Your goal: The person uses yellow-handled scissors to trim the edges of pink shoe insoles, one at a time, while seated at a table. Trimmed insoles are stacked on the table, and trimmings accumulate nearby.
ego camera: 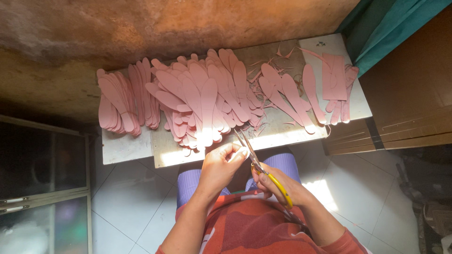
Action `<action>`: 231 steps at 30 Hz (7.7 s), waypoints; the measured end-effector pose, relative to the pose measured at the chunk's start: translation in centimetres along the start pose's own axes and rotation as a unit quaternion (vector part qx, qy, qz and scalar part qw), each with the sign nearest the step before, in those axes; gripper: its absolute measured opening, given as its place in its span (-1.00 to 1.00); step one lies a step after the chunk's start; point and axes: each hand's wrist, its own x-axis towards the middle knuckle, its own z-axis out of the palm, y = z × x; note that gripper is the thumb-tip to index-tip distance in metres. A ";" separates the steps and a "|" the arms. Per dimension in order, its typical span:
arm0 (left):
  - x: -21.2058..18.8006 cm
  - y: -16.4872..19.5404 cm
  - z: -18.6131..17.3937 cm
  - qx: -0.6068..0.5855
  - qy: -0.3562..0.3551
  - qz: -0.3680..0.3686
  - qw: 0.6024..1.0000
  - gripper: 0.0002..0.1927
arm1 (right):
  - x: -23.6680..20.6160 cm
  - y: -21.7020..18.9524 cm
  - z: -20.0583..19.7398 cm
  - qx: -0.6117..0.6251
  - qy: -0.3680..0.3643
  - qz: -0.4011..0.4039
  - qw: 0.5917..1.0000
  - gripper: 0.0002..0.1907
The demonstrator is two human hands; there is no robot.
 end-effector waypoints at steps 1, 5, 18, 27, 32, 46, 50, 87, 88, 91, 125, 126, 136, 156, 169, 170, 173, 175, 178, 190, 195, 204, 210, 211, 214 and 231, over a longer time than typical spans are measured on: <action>0.1 0.0 0.0 0.000 0.002 0.004 1.000 -0.78 | 0.0 0.0 0.0 -0.006 0.004 0.007 1.000 -0.43; 0.1 -0.2 0.2 0.002 0.008 0.006 1.000 -0.77 | 0.2 0.4 0.1 0.002 -0.002 0.011 1.000 -0.43; 0.0 -0.2 0.1 0.016 0.015 -0.008 1.000 -0.77 | 0.2 0.2 0.7 0.009 0.012 0.006 1.000 -0.46; 0.0 -0.3 -0.1 -0.012 0.003 -0.015 1.000 -0.77 | 0.3 0.6 1.0 0.002 0.040 0.009 0.999 -0.37; 0.0 0.3 -0.4 -0.028 -0.014 -0.041 0.999 -0.79 | 0.4 1.0 1.0 -0.002 0.054 0.033 0.998 -0.32; 0.4 0.1 -0.8 -0.015 -0.037 -0.023 0.999 -0.79 | 0.4 2.8 -0.1 -0.042 0.064 0.037 0.996 -0.41; 1.3 -1.2 -0.3 -0.040 0.043 0.007 0.998 -0.79 | 1.2 1.8 0.0 0.014 0.097 0.088 0.991 -0.49; 4.5 -5.5 -0.9 -0.275 0.168 0.175 0.930 -0.34 | 2.4 4.4 2.9 0.204 0.201 0.011 0.958 -0.73; 4.1 -5.4 -0.1 -0.258 0.155 0.144 0.943 -0.27 | 2.7 4.2 2.8 0.190 0.231 -0.004 0.954 -0.72; 2.3 -5.6 2.7 -0.229 0.095 0.074 0.966 -0.24 | 3.1 3.3 2.3 0.159 0.314 -0.038 0.935 -0.73; 2.8 -6.9 3.8 -0.369 -0.004 0.044 0.929 -0.66 | 0.5 1.2 1.1 -0.031 0.066 0.042 0.996 -0.36; 2.8 -6.9 3.8 -0.369 -0.001 0.047 0.928 -0.66 | 0.5 1.4 1.0 -0.032 0.070 0.037 0.996 -0.37; 2.8 -7.1 4.2 -0.378 0.010 0.039 0.925 -0.68 | 0.7 1.5 1.6 -0.026 0.102 0.073 0.992 -0.34; 4.3 -7.7 2.3 -0.310 0.009 0.100 0.945 -0.59 | 0.6 0.6 1.6 -0.061 0.138 0.144 0.978 -0.65; 1.9 -6.2 2.9 -0.319 -0.037 0.038 0.946 -0.55 | 0.7 1.5 0.6 -0.149 0.091 -0.091 0.980 -0.60; 1.9 -6.1 3.0 -0.325 -0.036 0.037 0.944 -0.55 | 0.8 1.4 0.6 -0.130 0.085 -0.075 0.985 -0.59; 2.0 -6.2 3.1 -0.344 -0.032 0.040 0.938 -0.53 | 0.6 1.0 1.1 -0.041 0.087 -0.010 0.995 -0.56; 2.0 -6.3 3.2 -0.349 -0.032 0.039 0.936 -0.53 | 0.5 0.7 1.1 -0.046 0.087 -0.015 0.995 -0.54; 2.0 -6.5 3.2 -0.350 -0.035 0.033 0.936 -0.54 | 0.4 0.4 1.1 -0.054 0.090 -0.003 0.994 -0.60; 2.3 -7.0 3.5 -0.382 -0.034 0.001 0.923 -0.54 | 1.0 2.1 1.6 -0.085 0.141 0.127 0.978 -0.60; 3.0 -7.2 3.1 -0.306 -0.014 0.056 0.950 -0.60 | 0.7 2.5 1.2 -0.113 0.138 0.064 0.982 -0.62; 2.1 -5.4 2.2 -0.259 -0.035 0.008 0.965 -0.62 | -0.5 0.4 0.9 -0.064 0.065 -0.008 0.996 -0.55; 1.2 -5.1 2.3 -0.221 -0.033 0.036 0.974 -0.65 | 0.4 1.6 0.7 -0.007 0.047 -0.038 0.998 -0.49; 1.3 -5.1 2.3 -0.232 -0.034 0.037 0.971 -0.65 | 0.5 1.7 0.7 -0.005 0.045 -0.063 0.997 -0.50; 1.5 -5.2 2.3 -0.267 -0.041 0.035 0.962 -0.65 | 0.6 1.5 0.9 -0.028 0.064 -0.048 0.996 -0.51; 2.7 -6.8 2.7 -0.323 -0.069 0.016 0.944 -0.59 | 0.7 2.0 1.6 -0.105 0.171 0.000 0.980 -0.65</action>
